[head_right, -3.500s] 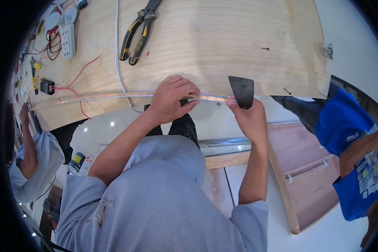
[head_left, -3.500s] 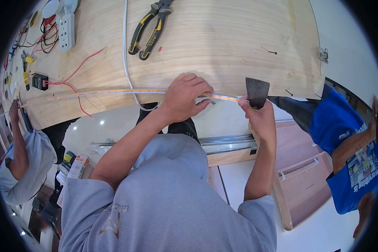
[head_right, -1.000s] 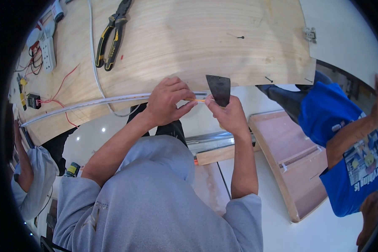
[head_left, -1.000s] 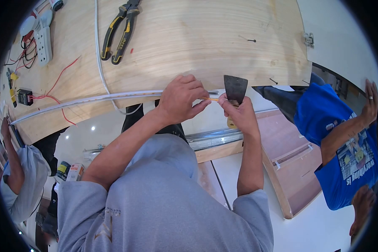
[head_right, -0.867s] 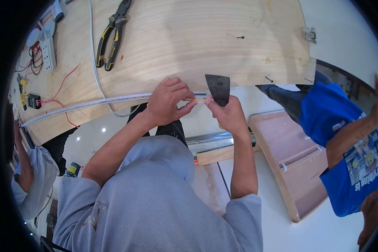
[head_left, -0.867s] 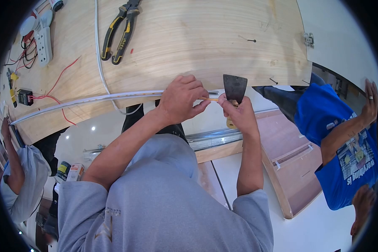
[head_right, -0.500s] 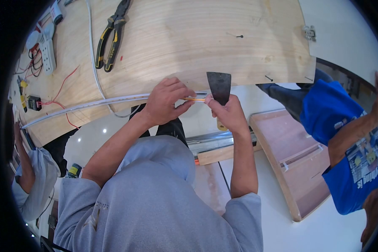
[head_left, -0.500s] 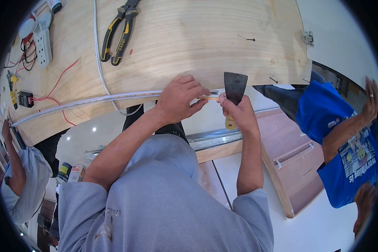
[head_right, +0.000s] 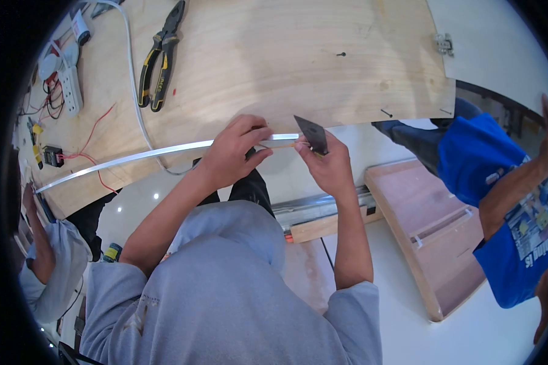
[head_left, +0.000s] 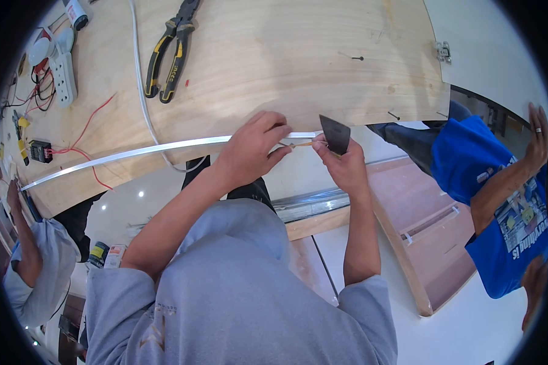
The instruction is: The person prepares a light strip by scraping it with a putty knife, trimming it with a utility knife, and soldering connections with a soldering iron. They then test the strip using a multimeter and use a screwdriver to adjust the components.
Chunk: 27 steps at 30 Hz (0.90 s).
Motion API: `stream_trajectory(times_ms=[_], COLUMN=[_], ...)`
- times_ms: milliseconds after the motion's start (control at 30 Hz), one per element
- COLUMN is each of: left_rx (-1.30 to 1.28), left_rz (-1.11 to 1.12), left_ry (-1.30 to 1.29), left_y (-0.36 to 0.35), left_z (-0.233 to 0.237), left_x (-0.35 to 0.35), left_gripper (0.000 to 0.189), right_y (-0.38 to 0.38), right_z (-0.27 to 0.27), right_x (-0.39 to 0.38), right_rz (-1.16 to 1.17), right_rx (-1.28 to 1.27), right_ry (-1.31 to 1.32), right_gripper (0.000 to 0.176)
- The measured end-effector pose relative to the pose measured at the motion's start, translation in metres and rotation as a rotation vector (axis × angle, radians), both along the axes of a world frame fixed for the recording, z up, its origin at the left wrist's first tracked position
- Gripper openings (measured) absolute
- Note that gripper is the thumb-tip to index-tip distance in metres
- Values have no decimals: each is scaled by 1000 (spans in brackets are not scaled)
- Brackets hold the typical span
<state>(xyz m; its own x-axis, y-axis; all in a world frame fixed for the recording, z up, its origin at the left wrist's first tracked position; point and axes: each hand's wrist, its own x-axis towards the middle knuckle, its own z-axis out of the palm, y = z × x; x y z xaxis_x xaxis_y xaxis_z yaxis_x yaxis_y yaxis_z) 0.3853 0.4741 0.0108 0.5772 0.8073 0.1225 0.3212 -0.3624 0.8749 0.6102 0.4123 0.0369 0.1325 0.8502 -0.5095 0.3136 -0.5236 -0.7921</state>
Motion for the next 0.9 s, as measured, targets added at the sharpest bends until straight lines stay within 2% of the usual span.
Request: stream_trajectory(times_ms=[100,200,400,600,700,900], left_rx=[102,105,95,89,51,59], left_rz=[24,23,-19,-22,-27,-56], left_ry=[168,86,112,105,100,147], left_y=[0,6,13,14,16,14], left_z=[4,-6,-7,-8,-2,1], left_x=[-12,-23,-28,-28,-28,-23], left_gripper=[28,24,22,20,20,24], right_y=[-8,-10,-3,4,7,7], right_z=[-9,-9,-8,-5,5,44], right_x=[-2,-4,-11,-16,-19,-26], right_rz=[-47,-96,-111,-160,-144,107], right_rx=[42,59,212,172,225,348], right_ry=[-20,-43,-141,-154,-156,-265], right_gripper=[14,15,16,16,12,14])
